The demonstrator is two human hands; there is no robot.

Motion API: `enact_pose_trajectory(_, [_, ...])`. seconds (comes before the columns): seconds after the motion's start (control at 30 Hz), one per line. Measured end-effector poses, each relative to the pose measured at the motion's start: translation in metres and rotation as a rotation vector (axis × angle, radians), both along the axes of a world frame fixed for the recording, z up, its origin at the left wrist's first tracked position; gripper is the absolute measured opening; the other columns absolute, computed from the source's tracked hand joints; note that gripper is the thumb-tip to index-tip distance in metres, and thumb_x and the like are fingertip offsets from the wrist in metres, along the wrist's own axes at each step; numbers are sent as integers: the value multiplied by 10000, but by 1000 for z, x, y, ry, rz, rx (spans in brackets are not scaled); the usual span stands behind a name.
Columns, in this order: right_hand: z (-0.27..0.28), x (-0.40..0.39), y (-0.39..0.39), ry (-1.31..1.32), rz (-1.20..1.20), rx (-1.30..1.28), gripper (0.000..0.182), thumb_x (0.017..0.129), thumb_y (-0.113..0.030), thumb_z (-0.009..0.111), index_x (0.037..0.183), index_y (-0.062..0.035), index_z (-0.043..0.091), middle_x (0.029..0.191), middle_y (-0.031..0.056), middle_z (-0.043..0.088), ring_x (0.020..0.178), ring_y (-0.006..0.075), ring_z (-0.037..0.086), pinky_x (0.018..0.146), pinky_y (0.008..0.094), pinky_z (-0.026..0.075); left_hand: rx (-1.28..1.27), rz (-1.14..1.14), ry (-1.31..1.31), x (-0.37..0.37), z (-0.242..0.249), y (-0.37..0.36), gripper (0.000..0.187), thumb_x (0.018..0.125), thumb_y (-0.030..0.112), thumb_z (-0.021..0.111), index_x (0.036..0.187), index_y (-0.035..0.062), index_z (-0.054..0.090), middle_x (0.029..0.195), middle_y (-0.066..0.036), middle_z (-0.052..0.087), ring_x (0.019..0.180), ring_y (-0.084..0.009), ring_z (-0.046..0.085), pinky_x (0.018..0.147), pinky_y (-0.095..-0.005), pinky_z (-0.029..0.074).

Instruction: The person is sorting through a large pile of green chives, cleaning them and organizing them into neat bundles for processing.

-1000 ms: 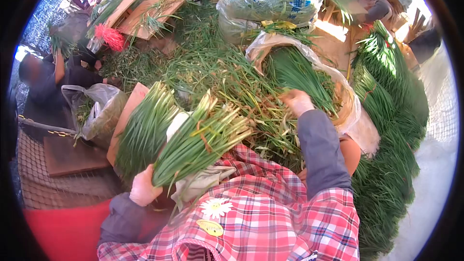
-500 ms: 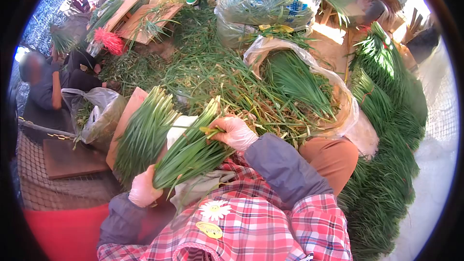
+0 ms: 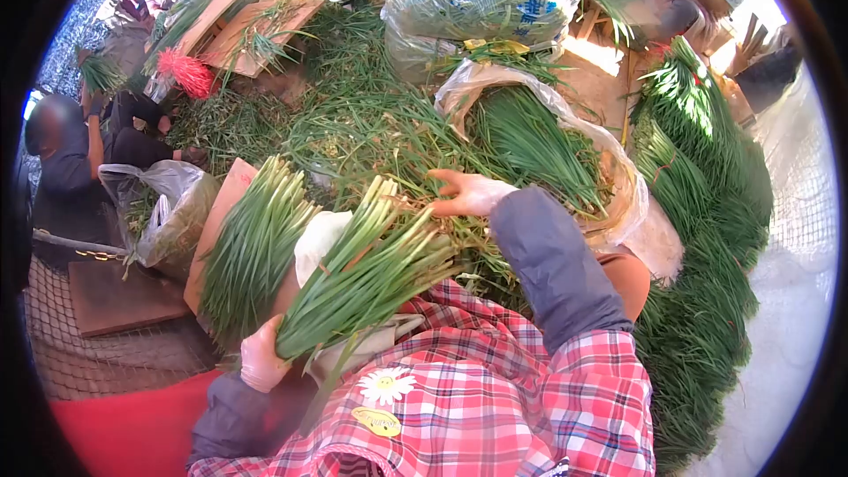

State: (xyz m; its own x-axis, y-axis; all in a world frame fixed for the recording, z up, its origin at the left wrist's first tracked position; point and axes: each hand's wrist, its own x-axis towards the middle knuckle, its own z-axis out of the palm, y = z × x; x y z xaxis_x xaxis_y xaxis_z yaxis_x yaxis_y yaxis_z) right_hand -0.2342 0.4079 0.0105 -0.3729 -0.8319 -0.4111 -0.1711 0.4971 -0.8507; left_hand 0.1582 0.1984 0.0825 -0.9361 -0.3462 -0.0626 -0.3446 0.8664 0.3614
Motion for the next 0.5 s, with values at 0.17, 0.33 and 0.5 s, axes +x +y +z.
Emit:
enact_pose_trajectory(0.17, [28,39,-33,-165,102,15,403,785,-286,677,1083,-21,614,970,114,655,905,180,583,843,297,431,-65,-36,11,-5,10,-1,546,622,151,706,1135,87,530,858,-127,609,755,-329,604,623,-402,475])
enact_pose_trajectory(0.33, [-61,-34,24,139,-416,-120,240,818,-239,625,928,-29,663,834,105,660,760,168,599,713,306,474,-40,17,13,6,9,-3,563,631,241,738,1132,89,531,857,-127,611,757,-325,608,631,-394,481])
enact_pose_trajectory(0.5, [-20,-34,31,177,-309,28,287,798,-229,652,1014,-40,659,854,80,670,735,174,610,695,303,485,-56,-8,35,6,-2,-10,582,627,284,744,1134,93,531,866,-118,615,760,-322,609,640,-390,482])
